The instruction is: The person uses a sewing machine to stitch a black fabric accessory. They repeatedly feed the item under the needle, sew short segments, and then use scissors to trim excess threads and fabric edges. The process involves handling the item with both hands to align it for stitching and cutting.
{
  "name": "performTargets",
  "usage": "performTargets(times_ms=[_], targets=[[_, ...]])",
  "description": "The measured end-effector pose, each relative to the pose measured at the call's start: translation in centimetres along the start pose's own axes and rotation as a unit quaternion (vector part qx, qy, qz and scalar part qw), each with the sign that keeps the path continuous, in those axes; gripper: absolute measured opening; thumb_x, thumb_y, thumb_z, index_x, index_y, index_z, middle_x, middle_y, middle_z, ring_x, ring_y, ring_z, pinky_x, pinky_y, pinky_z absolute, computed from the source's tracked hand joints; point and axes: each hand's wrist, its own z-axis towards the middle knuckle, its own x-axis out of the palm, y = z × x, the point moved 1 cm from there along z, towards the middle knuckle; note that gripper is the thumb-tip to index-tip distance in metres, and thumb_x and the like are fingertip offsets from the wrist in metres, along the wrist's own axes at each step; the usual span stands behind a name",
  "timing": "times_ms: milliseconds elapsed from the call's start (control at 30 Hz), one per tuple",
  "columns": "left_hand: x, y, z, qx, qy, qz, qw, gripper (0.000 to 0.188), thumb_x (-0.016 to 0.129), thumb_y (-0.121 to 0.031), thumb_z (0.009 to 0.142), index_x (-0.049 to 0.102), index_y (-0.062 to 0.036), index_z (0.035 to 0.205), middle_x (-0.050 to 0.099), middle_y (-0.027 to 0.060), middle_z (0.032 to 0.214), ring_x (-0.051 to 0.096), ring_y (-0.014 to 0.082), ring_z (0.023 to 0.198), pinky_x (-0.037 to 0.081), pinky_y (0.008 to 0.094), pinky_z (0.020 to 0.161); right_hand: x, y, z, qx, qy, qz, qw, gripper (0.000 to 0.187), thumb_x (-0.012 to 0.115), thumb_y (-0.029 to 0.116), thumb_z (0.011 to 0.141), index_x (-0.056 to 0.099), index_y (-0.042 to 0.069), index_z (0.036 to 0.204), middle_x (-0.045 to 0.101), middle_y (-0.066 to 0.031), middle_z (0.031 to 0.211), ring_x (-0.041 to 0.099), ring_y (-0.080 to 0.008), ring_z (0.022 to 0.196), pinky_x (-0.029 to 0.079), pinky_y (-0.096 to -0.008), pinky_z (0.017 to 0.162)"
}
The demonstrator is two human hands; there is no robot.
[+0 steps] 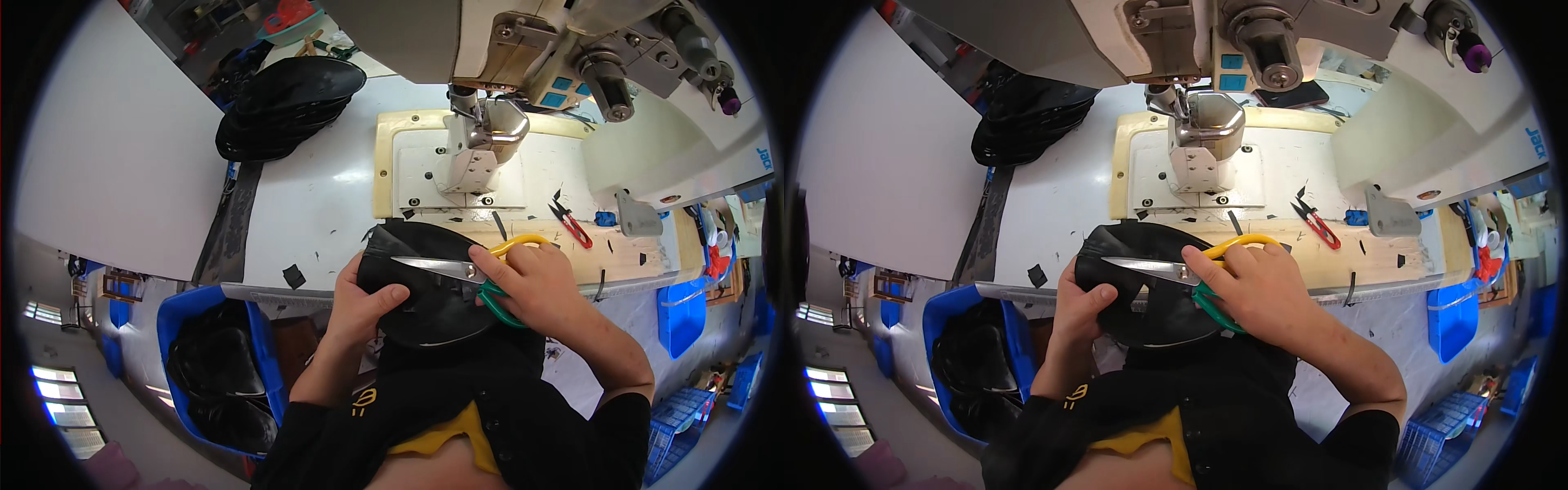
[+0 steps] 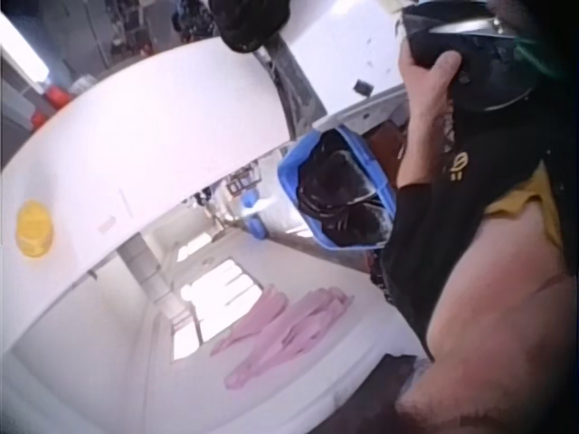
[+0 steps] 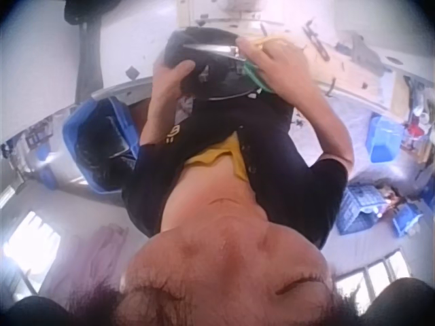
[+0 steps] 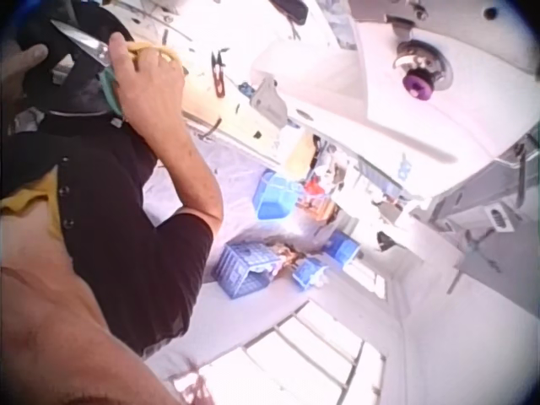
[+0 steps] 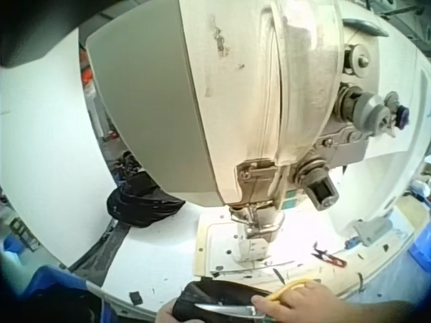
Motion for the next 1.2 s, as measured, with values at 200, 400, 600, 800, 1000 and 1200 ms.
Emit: performTargets(times_ms=[200, 400, 600, 800, 1000, 1200], targets=[[-1.6, 1.2, 0.2, 0.005, -0.088, -0.04, 0.995, 0.047, 0.079, -0.009, 0.076, 0.053, 0.0024, 0.113, 0.065, 0.0118, 0.101, 0.065, 0.019, 0.09, 0.054, 0.033, 0.084, 0.9, -0.6, -1.1, 0.159, 0.073, 0.257, 0.95, 0.07, 0.081, 0.04, 0.068, 0.055, 0.012, 0.127, 0.056, -0.0098, 0.085, 0.059, -0.0271, 0.074, 0.047, -0.0376, 0.065], [-1.7, 1.7, 0.4, 0.013, -0.101, -0.087, 0.991, 0.044, 0.077, -0.006, 0.077, 0.049, -0.0019, 0.111, 0.064, 0.0113, 0.102, 0.065, 0.0197, 0.092, 0.055, 0.0343, 0.085, 2.0, 0.7, -1.3, 0.126, 0.085, 0.201, 0.968, 0.078, 0.085, 0.038, 0.062, 0.054, 0.014, 0.129, 0.058, -0.0076, 0.089, 0.055, -0.0265, 0.082, 0.045, -0.0376, 0.073], [-0.9, 1.6, 0.3, 0.02, -0.111, -0.113, 0.987, 0.044, 0.075, -0.001, 0.077, 0.048, -0.0034, 0.111, 0.063, 0.0117, 0.102, 0.065, 0.0203, 0.092, 0.055, 0.035, 0.085, 2.3, 1.1, -0.7, 0.067, 0.012, 0.128, 0.989, 0.07, 0.084, 0.033, 0.063, 0.057, 0.014, 0.125, 0.058, -0.0063, 0.084, 0.057, -0.0255, 0.074, 0.046, -0.0379, 0.066], [-0.4, 1.6, -0.5, 0.029, -0.09, -0.075, 0.993, 0.041, 0.073, 0.002, 0.078, 0.048, -0.0036, 0.11, 0.064, 0.0106, 0.103, 0.064, 0.0183, 0.092, 0.055, 0.0343, 0.086, 1.8, 0.5, -0.5, 0.032, -0.004, 0.115, 0.993, 0.073, 0.084, 0.033, 0.061, 0.056, 0.014, 0.126, 0.057, -0.0061, 0.081, 0.057, -0.0257, 0.069, 0.045, -0.0366, 0.058], [0.4, 1.9, -1.4, 0.084, -0.065, 0.013, 0.994, 0.034, 0.072, 0.002, 0.081, 0.052, -0.0028, 0.107, 0.065, 0.0072, 0.1, 0.062, 0.0132, 0.09, 0.052, 0.0296, 0.082, 0.6, 0.4, -0.2, 0.018, 0.014, 0.121, 0.992, 0.068, 0.08, 0.036, 0.067, 0.055, 0.015, 0.127, 0.054, -0.0061, 0.078, 0.056, -0.0247, 0.067, 0.043, -0.0371, 0.057], [1.2, 2.1, -1.9, 0.141, -0.021, 0.163, 0.976, 0.027, 0.072, 0.0, 0.081, 0.056, -0.0009, 0.103, 0.066, 0.0054, 0.096, 0.06, 0.0099, 0.087, 0.05, 0.026, 0.079, -0.4, 0.2, 0.1, -0.013, 0.024, 0.106, 0.994, 0.066, 0.077, 0.038, 0.071, 0.054, 0.016, 0.129, 0.053, -0.0063, 0.077, 0.056, -0.0249, 0.066, 0.043, -0.037, 0.056]])
